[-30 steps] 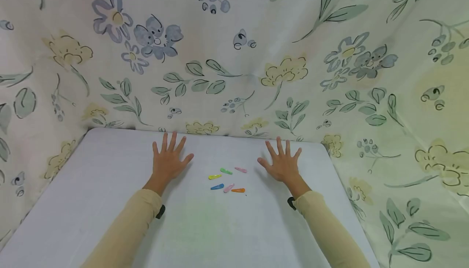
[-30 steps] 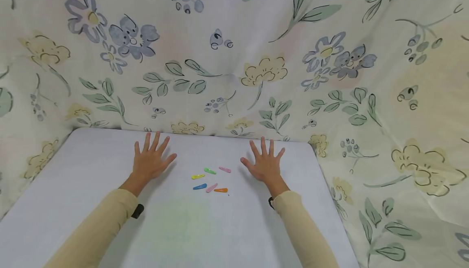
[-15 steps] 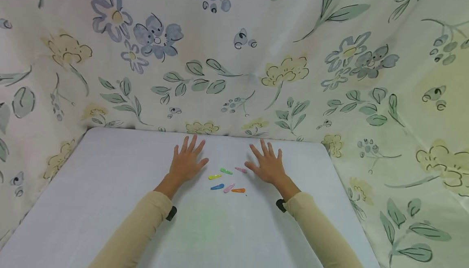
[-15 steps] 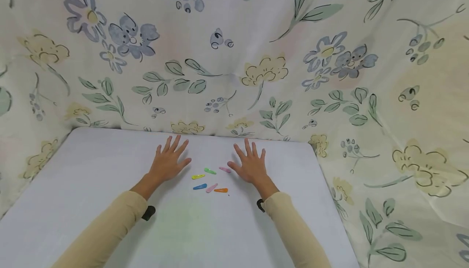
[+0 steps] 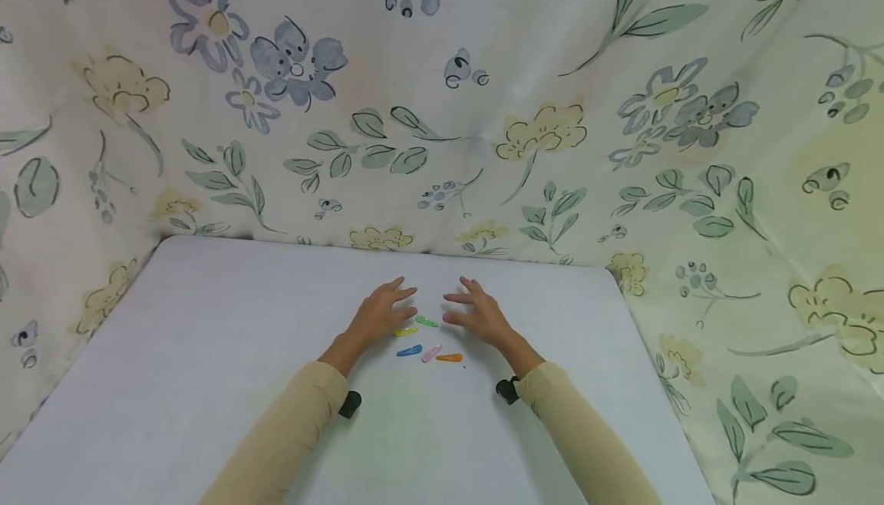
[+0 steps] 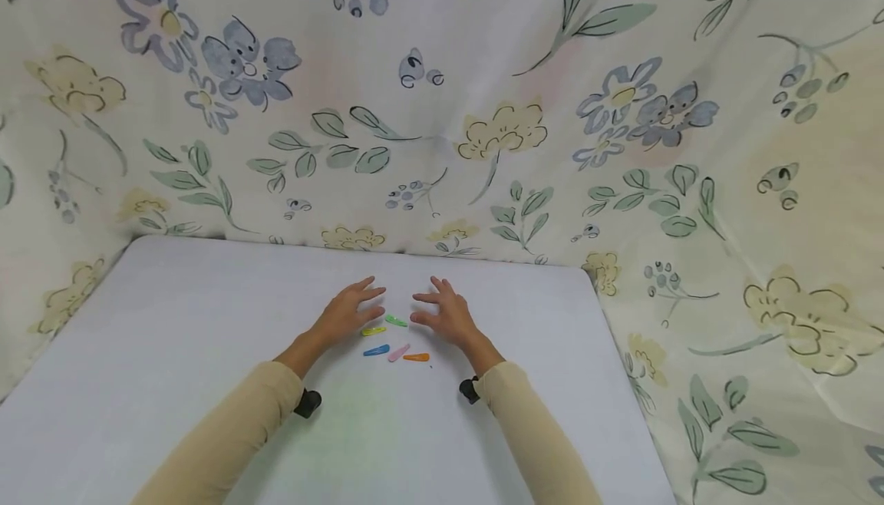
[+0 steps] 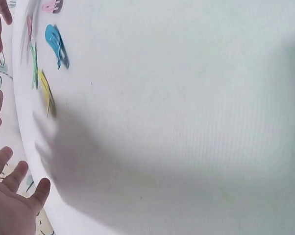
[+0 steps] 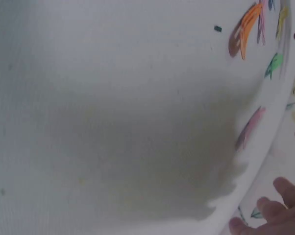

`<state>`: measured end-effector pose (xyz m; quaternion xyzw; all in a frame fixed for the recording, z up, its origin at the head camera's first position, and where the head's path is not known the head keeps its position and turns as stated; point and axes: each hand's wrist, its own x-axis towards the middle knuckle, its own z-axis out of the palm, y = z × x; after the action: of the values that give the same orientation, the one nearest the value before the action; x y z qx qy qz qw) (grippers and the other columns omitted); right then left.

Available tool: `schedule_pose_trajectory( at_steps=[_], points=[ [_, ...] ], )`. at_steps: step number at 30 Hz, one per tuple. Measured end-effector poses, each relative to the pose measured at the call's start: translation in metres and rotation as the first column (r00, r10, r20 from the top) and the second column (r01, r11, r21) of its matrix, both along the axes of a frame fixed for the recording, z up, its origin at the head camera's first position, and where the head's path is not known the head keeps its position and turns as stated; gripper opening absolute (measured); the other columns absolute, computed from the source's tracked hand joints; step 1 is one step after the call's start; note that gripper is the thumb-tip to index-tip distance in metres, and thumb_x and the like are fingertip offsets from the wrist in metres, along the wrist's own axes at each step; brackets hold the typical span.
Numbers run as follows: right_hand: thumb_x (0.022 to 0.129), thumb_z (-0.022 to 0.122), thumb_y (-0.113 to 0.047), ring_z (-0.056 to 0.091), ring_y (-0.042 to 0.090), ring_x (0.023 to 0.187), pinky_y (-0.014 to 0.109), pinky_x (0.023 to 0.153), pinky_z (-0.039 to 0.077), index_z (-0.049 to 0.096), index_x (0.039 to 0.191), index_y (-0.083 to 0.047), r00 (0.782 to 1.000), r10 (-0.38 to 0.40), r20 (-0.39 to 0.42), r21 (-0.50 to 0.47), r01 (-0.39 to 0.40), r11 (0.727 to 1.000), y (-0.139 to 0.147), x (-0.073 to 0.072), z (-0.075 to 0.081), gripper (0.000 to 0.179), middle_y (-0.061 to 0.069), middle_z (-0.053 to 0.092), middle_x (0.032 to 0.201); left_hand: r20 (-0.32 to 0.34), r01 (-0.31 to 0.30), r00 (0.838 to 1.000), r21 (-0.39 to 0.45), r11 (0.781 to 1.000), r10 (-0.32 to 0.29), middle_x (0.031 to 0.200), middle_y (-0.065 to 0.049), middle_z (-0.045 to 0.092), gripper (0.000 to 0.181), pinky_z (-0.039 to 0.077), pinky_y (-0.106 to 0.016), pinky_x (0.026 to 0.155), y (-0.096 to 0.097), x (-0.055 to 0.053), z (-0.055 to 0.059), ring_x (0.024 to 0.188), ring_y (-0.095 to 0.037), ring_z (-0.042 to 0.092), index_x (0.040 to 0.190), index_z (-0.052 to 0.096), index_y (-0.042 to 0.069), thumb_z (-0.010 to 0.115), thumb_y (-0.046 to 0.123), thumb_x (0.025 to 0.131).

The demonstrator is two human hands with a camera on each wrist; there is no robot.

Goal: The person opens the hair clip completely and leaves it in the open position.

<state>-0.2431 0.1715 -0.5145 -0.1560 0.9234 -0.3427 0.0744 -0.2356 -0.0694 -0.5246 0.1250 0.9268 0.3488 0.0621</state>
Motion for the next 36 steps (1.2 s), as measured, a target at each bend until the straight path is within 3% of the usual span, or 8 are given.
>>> schedule_pose_trajectory(
  at_steps=[4,10,19,25,31,36],
  points=[
    [0.089,0.076,-0.025,0.014,0.040,0.150,0.065,0.113,0.017,0.071,0.125,-0.012,0.999,0.006,0.043,-0.028,-0.005,1.000,-0.005,0.002,-0.004,0.039,0.016,0.034,0.158,-0.008,0.011,1.000,0.034,0.999,-0.010,0.158,-0.009,0.036,0.045,0.025,-0.059,0.114,0.005,0.001,-0.004,0.146,-0.034,0.029,0.138,0.061,0.018,0.069,0.030,0.095],
    [0.089,0.076,-0.022,0.015,0.037,0.150,0.063,0.115,0.014,0.074,0.118,-0.012,0.997,0.000,0.073,-0.038,0.003,0.999,-0.009,0.002,-0.009,0.031,0.015,0.040,0.155,-0.059,0.004,0.998,0.001,1.000,-0.004,0.152,-0.012,0.045,0.036,0.028,-0.059,0.111,0.010,0.003,-0.009,0.142,-0.035,0.036,0.126,0.070,0.017,0.071,0.031,0.093],
    [0.087,0.078,-0.023,0.030,0.041,0.145,0.064,0.112,0.023,0.079,0.106,-0.013,0.998,0.043,-0.044,0.101,-0.039,0.994,-0.017,0.005,-0.016,0.022,0.016,0.052,0.146,-0.052,-0.020,0.998,-0.013,1.000,0.019,0.148,-0.014,0.049,0.025,0.025,-0.055,0.111,0.013,0.006,-0.013,0.141,-0.033,0.036,0.111,0.078,0.015,0.075,0.028,0.090],
    [0.087,0.078,-0.021,0.036,0.039,0.142,0.065,0.110,0.027,0.080,0.102,-0.013,0.993,0.034,-0.115,0.140,-0.018,0.990,-0.022,0.007,-0.020,0.017,0.015,0.056,0.142,-0.125,-0.039,0.992,-0.042,0.998,0.034,0.141,-0.018,0.054,0.019,0.031,-0.058,0.105,0.015,0.007,-0.015,0.136,-0.037,0.042,0.104,0.079,0.013,0.077,0.021,0.087],
    [0.088,0.077,-0.020,0.040,0.034,0.141,0.065,0.110,0.027,0.080,0.100,-0.013,0.992,-0.004,-0.126,0.156,0.024,0.987,-0.027,0.007,-0.023,0.014,0.011,0.060,0.138,-0.111,-0.072,0.992,-0.043,0.997,0.066,0.138,-0.013,0.058,0.014,0.031,-0.056,0.106,0.017,0.005,-0.017,0.135,-0.033,0.043,0.102,0.080,0.013,0.075,0.015,0.089],
    [0.087,0.077,-0.015,0.044,0.034,0.138,0.056,0.111,0.033,0.080,0.097,-0.009,0.988,0.012,-0.153,0.151,0.012,0.988,-0.029,0.006,-0.022,0.012,0.013,0.061,0.135,-0.096,-0.082,0.992,-0.038,0.996,0.078,0.138,-0.012,0.058,0.012,0.031,-0.056,0.107,0.017,0.005,-0.016,0.135,-0.032,0.043,0.099,0.081,0.014,0.076,0.019,0.088]
  ],
)
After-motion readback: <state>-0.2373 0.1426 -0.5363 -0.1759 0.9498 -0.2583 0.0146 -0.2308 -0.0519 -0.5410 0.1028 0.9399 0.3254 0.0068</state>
